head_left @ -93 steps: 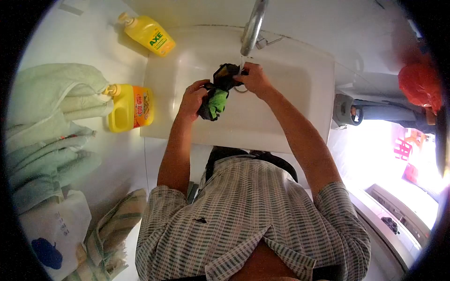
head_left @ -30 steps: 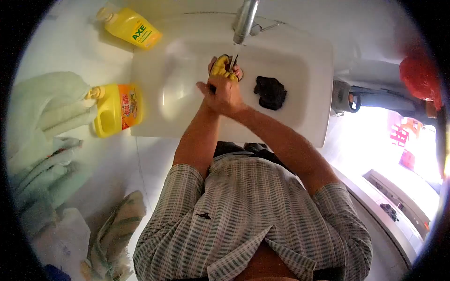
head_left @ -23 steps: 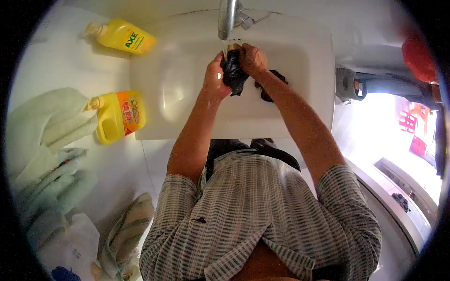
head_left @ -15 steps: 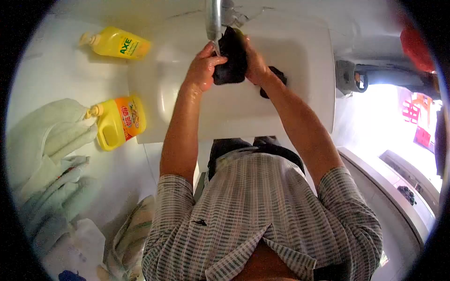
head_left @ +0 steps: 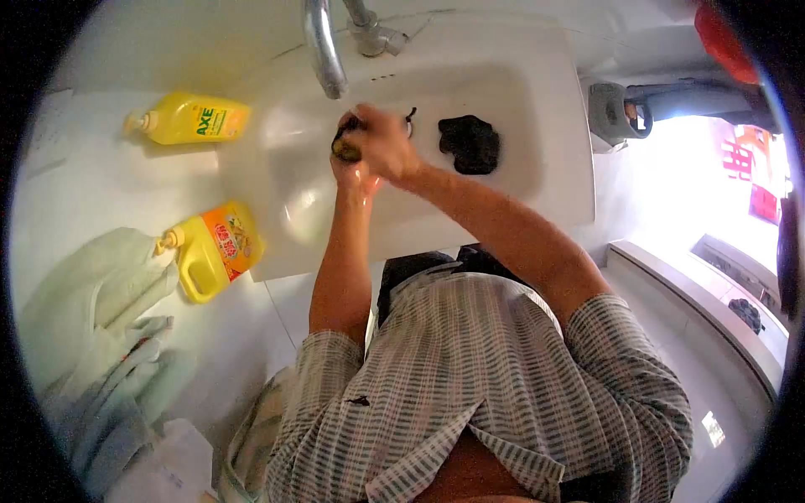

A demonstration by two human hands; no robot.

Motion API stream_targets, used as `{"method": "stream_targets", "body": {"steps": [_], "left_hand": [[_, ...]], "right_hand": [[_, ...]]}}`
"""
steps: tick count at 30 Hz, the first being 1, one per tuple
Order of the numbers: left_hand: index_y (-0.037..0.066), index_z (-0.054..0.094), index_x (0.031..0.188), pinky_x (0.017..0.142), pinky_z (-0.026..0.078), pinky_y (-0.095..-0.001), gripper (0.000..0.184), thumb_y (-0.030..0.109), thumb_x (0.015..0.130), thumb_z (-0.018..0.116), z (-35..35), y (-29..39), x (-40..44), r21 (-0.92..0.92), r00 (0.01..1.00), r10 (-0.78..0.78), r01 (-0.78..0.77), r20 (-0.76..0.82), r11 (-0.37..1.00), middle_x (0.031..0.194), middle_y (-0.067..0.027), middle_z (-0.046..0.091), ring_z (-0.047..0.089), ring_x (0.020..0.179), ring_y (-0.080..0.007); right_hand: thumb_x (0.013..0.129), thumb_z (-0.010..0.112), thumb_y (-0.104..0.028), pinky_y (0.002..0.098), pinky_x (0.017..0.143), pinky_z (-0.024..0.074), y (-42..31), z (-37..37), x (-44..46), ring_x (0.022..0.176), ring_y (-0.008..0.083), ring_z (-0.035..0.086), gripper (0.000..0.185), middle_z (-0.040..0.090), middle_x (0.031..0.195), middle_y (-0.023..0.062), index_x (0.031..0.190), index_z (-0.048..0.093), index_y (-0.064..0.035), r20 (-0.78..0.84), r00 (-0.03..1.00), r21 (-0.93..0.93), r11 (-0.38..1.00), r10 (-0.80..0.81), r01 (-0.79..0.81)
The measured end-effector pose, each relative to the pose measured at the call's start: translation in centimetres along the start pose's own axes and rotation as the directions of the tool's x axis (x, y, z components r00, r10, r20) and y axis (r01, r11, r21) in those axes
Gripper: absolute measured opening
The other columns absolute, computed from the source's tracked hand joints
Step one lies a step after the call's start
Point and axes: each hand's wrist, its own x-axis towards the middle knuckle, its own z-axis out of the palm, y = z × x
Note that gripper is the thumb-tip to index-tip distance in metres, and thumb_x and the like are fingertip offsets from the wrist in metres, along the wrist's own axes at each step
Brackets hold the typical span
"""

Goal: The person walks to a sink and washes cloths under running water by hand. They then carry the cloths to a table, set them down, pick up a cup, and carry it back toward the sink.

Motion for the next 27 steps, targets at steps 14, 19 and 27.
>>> {"method": "stream_targets", "body": {"steps": [14,19,27], "left_hand": [[0.002,0.059,0.118,0.093,0.053,-0.0417,0.032,0.027,0.1,0.052,6.4,5.3,-0.8,-0.246,0.95,-0.313,0.305,0.008,0.92,0.106,-0.013,0.065,0.066,0.098,-0.0278],[0.002,0.061,0.11,0.089,0.053,-0.0379,0.022,0.009,0.09,0.064,4.2,7.3,-1.0,0.043,0.991,-0.137,0.137,0.008,0.99,0.105,-0.0113,0.066,0.066,0.097,-0.0244],[0.001,0.053,0.094,0.093,0.052,-0.0346,0.019,-0.009,0.083,0.063,6.8,11.0,-2.1,0.529,0.983,0.108,-0.172,0.149,0.831,0.113,-0.0187,0.07,0.067,0.106,-0.0264]], "right_hand": [[0.092,0.06,-0.032,0.05,0.07,0.0548,3.7,-4.5,3.6,0.09,0.0395,0.068,0.029,0.07,0.1,0.0191,0.106,0.067,-0.0086,-0.02,0.996,-0.824,0.566,-0.092,0.036],[0.088,0.057,-0.004,0.0433,0.064,0.0555,8.6,-6.2,2.8,0.079,0.0303,0.07,0.039,0.07,0.089,0.0216,0.127,0.059,-0.0043,-0.017,0.999,-0.469,0.883,-0.027,0.016],[0.083,0.065,-0.008,0.0327,0.066,0.0515,6.1,-5.3,1.3,0.076,0.0166,0.062,0.044,0.069,0.092,0.0106,0.127,0.061,-0.0047,0.17,0.984,-0.11,0.994,0.046,-0.027]]}}
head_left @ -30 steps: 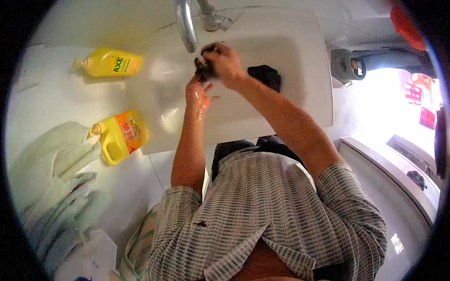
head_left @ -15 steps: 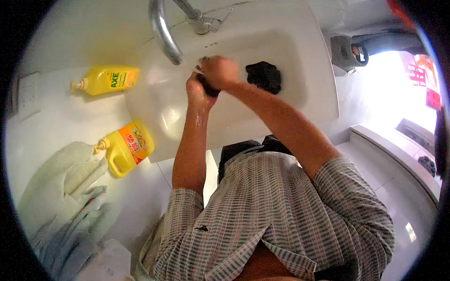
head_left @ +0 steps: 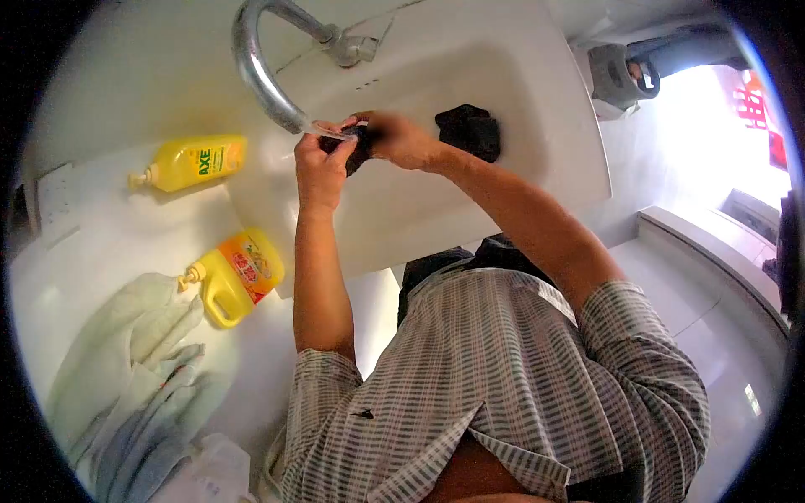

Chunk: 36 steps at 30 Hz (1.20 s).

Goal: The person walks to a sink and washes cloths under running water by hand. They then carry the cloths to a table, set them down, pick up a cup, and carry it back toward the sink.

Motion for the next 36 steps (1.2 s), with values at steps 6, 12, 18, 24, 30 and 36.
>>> {"method": "stream_targets", "body": {"steps": [6,12,18,24,30,36], "left_hand": [[-0.001,0.062,0.095,0.096,0.051,-0.0329,0.017,-0.011,0.081,0.063,-0.8,0.7,-0.1,0.542,0.957,0.214,-0.287,0.195,0.79,0.118,-0.0147,0.069,0.066,0.107,-0.0216],[-0.001,0.067,0.111,0.102,0.046,-0.0304,0.034,-0.011,0.08,0.058,-2.4,1.0,0.2,0.383,0.947,0.177,-0.273,0.266,0.883,0.119,-0.014,0.067,0.062,0.115,-0.0197],[-0.001,0.066,0.116,0.091,0.051,-0.031,0.038,-0.01,0.08,0.061,-2.2,1.2,-0.1,0.531,0.97,0.183,-0.241,0.161,0.813,0.107,-0.0117,0.071,0.067,0.1,-0.0186],[-0.002,0.069,0.105,0.079,0.054,-0.0343,0.027,0.0,0.079,0.075,-3.6,1.6,-0.7,0.815,0.967,0.249,-0.19,0.058,0.547,0.096,-0.0164,0.073,0.071,0.085,-0.0233],[-0.001,0.072,0.086,0.073,0.055,-0.0364,0.016,0.01,0.077,0.08,-3.2,0.9,-0.3,0.795,0.956,0.294,-0.185,0.009,0.578,0.081,-0.0175,0.072,0.071,0.075,-0.0309],[0.001,0.068,0.075,0.061,0.051,-0.0392,0.021,0.017,0.078,0.08,0.9,-0.5,1.0,0.793,0.907,0.419,-0.29,0.048,0.536,0.07,-0.0172,0.067,0.066,0.063,-0.0332]], "right_hand": [[0.082,0.074,-0.01,0.031,0.063,0.051,-0.8,-1.4,0.4,0.075,0.0147,0.062,0.035,0.07,0.091,0.0112,0.114,0.062,-0.002,0.013,1.0,-0.071,0.997,0.024,-0.023],[0.075,0.072,-0.005,0.0307,0.071,0.0493,-6.5,-3.1,0.2,0.08,0.0152,0.059,0.041,0.063,0.082,0.0062,0.115,0.062,-0.0052,0.124,0.992,0.203,0.979,-0.013,-0.012],[0.079,0.07,-0.006,0.0397,0.067,0.0555,-8.1,-4.2,0.0,0.072,0.0258,0.068,0.046,0.071,0.089,0.0196,0.124,0.065,-0.0085,0.249,0.967,-0.334,0.933,-0.045,0.13],[0.082,0.063,-0.004,0.0442,0.077,0.0548,-7.2,-5.9,0.5,0.085,0.0313,0.07,0.028,0.072,0.093,0.0194,0.109,0.071,-0.0037,0.147,0.989,-0.476,0.877,0.011,0.061],[0.082,0.06,-0.004,0.0423,0.082,0.0529,-6.8,-6.8,-0.8,0.086,0.0282,0.068,0.027,0.072,0.091,0.0181,0.108,0.071,-0.0032,0.227,0.974,-0.473,0.876,0.016,0.096],[0.094,0.066,-0.029,0.0357,0.083,0.0506,-9.9,-2.3,-3.4,0.093,0.021,0.063,0.042,0.067,0.103,0.0134,0.123,0.06,0.0018,-0.03,0.975,0.375,0.907,0.22,-0.193]]}}
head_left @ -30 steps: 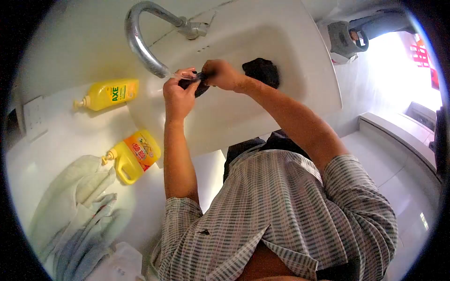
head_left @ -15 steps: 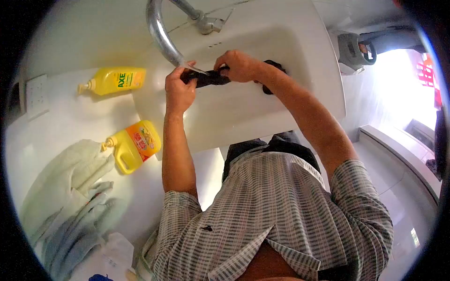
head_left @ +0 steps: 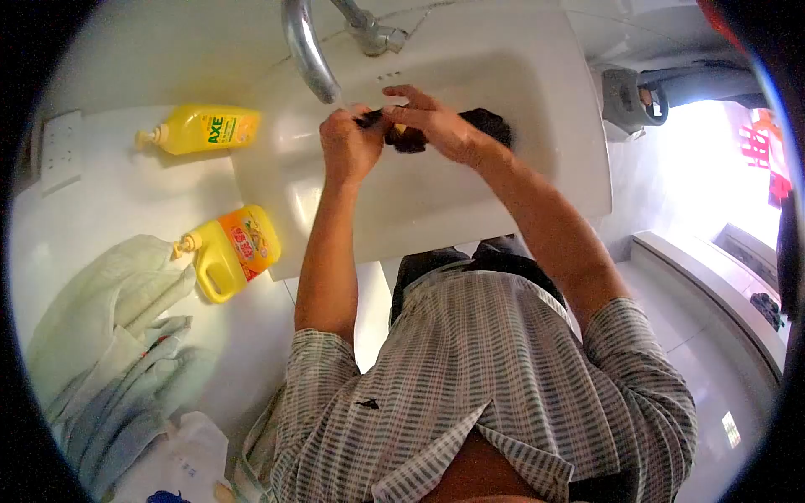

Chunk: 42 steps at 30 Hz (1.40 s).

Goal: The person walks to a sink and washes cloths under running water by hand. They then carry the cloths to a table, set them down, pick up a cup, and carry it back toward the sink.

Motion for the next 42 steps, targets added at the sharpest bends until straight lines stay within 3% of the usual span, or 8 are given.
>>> {"method": "stream_targets", "body": {"steps": [3,8,10,14,17,24,29,42], "left_hand": [[0.001,0.06,0.06,0.059,0.049,-0.0394,0.033,0.02,0.076,0.08,1.0,0.8,0.3,0.234,0.995,-0.047,0.067,-0.09,0.97,0.059,-0.0143,0.062,0.063,0.061,-0.0291],[0.003,0.064,0.102,0.067,0.05,-0.0359,0.034,0.02,0.077,0.08,1.2,-0.7,0.4,-0.251,0.959,-0.282,0.274,0.007,0.928,0.087,-0.0112,0.067,0.065,0.077,-0.0241],[0.004,0.061,0.12,0.074,0.051,-0.0366,0.044,0.023,0.083,0.076,1.8,-1.1,-0.6,-0.746,0.909,-0.368,0.382,0.197,0.545,0.105,-0.0108,0.068,0.066,0.09,-0.0229],[0.009,0.055,0.134,0.097,0.045,-0.0496,0.049,0.044,0.099,0.05,3.6,-1.8,-4.8,-0.737,0.677,-0.7,0.59,0.227,0.331,0.132,-0.0089,0.059,0.056,0.119,-0.027],[0.004,0.05,0.134,0.103,0.042,-0.0502,0.053,0.044,0.099,0.051,4.8,-1.6,-5.2,-0.764,0.706,-0.356,0.411,0.612,-0.498,0.133,-0.0128,0.055,0.054,0.119,-0.0313],[0.001,0.053,0.11,0.096,0.044,-0.0399,0.045,0.044,0.103,0.044,6.6,-3.0,-3.5,-0.654,0.83,-0.054,0.396,0.556,-0.644,0.104,-0.0104,0.058,0.055,0.101,-0.0262],[0.001,0.056,0.114,0.091,0.051,-0.046,0.036,0.033,0.104,0.043,6.0,-0.5,-2.3,-0.795,0.671,-0.439,0.425,0.598,-0.433,0.11,-0.0129,0.061,0.061,0.098,-0.0283],[0.001,0.041,0.139,0.107,0.035,-0.0385,0.074,0.061,0.097,0.047,8.3,-6.3,-4.8,-0.854,0.96,0.104,0.277,0.258,-0.44,0.133,-0.0122,0.049,0.046,0.121,-0.0229]], "right_hand": [[0.094,0.068,-0.044,0.0343,0.084,0.05,2.3,0.8,1.6,0.098,0.021,0.061,0.057,0.066,0.11,0.0154,0.12,0.059,0.0057,-0.051,0.997,0.069,0.996,-0.055,0.058],[0.09,0.072,-0.043,0.03,0.067,0.0502,3.8,0.1,3.8,0.077,0.0149,0.062,0.048,0.068,0.09,0.0099,0.106,0.067,0.002,0.054,0.997,0.014,0.999,0.047,-0.048],[0.093,0.072,-0.034,0.029,0.066,0.05,2.7,-0.2,4.0,0.073,0.0133,0.061,0.037,0.067,0.086,0.0085,0.102,0.068,0.0015,0.054,0.992,-0.049,0.992,0.117,-0.114],[0.092,0.072,-0.03,0.0319,0.061,0.0503,0.8,0.9,2.6,0.064,0.0165,0.061,0.032,0.068,0.084,0.0102,0.095,0.068,0.0014,-0.018,0.994,-0.014,0.994,0.106,-0.106],[0.087,0.074,-0.027,0.0373,0.061,0.0512,2.6,3.2,3.1,0.064,0.0215,0.062,0.028,0.068,0.082,0.0148,0.086,0.068,0.0007,-0.136,0.991,-0.214,0.977,-0.011,-0.018],[0.083,0.071,-0.039,0.0489,0.072,0.0531,7.3,7.9,-0.6,0.079,0.0367,0.07,0.033,0.07,0.082,0.0216,0.084,0.072,-0.006,-0.04,0.726,-0.816,0.442,-0.687,0.373],[0.094,0.06,-0.04,0.048,0.069,0.0529,5.5,1.8,5.1,0.078,0.0402,0.068,0.032,0.069,0.083,0.0203,0.094,0.071,-0.0097,-0.354,0.88,-0.821,0.556,-0.317,-0.13],[0.088,0.065,-0.03,0.0513,0.076,0.052,8.1,7.8,1.6,0.089,0.0414,0.068,0.023,0.069,0.096,0.0245,0.098,0.07,-0.0093,-0.07,0.807,-0.838,0.474,-0.586,0.271]]}}
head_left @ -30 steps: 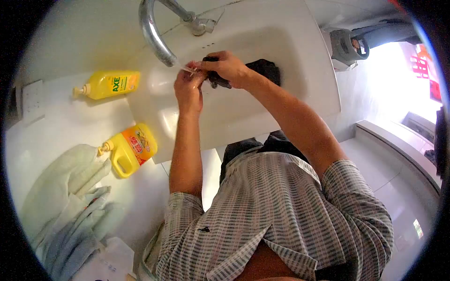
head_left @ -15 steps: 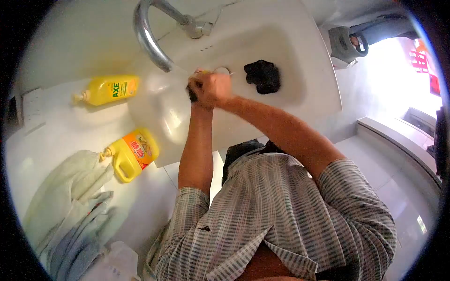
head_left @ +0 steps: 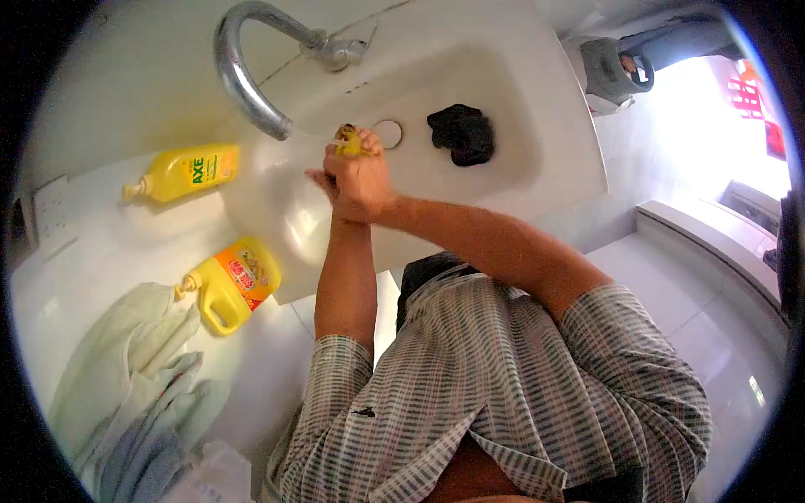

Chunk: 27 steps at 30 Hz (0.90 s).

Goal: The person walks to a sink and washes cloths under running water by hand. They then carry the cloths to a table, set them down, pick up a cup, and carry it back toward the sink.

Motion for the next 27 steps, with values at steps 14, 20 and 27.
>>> {"method": "stream_targets", "body": {"steps": [14,20,27], "left_hand": [[-0.003,0.059,0.111,0.09,0.053,-0.0405,0.026,0.01,0.09,0.068,8.3,3.6,2.7,0.438,0.817,0.06,0.244,-0.573,0.865,0.107,-0.0122,0.065,0.065,0.099,-0.0261],[-0.002,0.064,0.101,0.078,0.056,-0.0354,0.021,0.014,0.09,0.072,7.2,5.7,1.9,0.751,0.725,0.407,0.226,-0.555,0.621,0.095,-0.0109,0.067,0.065,0.091,-0.021],[0.0,0.062,0.101,0.065,0.053,-0.0325,0.027,0.025,0.091,0.066,2.4,3.9,0.6,0.489,0.428,0.326,0.357,-0.843,0.796,0.098,-0.0109,0.065,0.065,0.081,-0.021]], "right_hand": [[0.099,0.039,-0.065,0.0519,0.095,0.0496,9.6,-3.5,1.7,0.124,0.0306,0.055,0.073,0.055,0.14,0.0126,0.144,0.047,-0.0088,0.772,0.614,0.635,-0.148,0.165,-0.758],[0.084,0.077,-0.01,0.0296,0.061,0.0488,9.6,-4.1,0.6,0.079,0.0124,0.061,0.039,0.067,0.099,0.0018,0.121,0.063,-0.0057,0.781,0.556,0.573,0.028,0.285,-0.819],[0.089,0.068,-0.002,0.033,0.07,0.0547,10.6,-4.7,3.2,0.098,0.0216,0.065,0.046,0.065,0.104,0.0103,0.131,0.05,-0.0031,0.6,0.726,0.766,0.021,0.336,-0.643]]}}
